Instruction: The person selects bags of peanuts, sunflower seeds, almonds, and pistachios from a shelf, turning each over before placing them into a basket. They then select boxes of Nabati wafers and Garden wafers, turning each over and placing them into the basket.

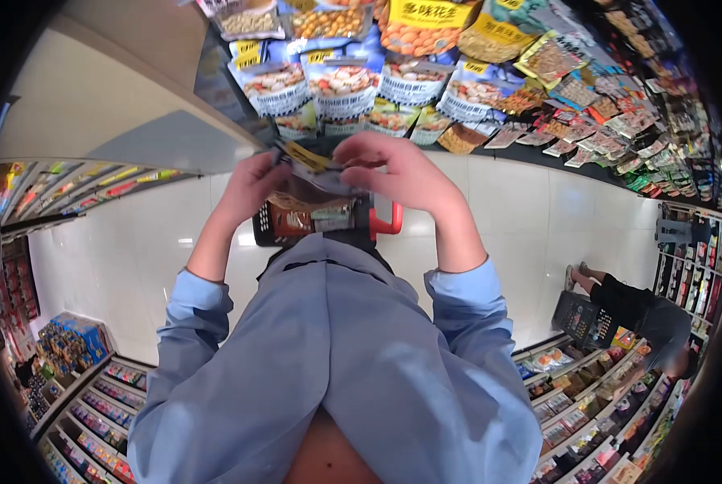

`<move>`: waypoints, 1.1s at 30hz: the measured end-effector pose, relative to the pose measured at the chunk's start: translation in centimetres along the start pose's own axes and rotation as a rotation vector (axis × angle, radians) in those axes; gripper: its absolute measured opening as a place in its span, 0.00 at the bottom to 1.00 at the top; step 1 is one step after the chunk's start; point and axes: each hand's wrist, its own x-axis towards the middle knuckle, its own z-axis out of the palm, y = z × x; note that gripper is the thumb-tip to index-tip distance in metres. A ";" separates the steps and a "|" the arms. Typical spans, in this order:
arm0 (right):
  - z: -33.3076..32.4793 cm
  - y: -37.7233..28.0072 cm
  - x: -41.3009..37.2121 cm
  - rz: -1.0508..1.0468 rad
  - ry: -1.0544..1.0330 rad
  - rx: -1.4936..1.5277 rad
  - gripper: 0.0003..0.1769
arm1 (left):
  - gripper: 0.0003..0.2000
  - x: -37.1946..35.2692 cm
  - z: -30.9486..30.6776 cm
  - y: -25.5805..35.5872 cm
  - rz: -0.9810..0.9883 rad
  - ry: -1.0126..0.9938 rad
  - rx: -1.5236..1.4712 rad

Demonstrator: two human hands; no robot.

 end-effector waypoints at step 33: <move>2.6 -3.6 -0.7 -0.242 0.628 0.221 0.25 | 0.21 -2.8 3.5 10.5 0.045 0.082 -1.014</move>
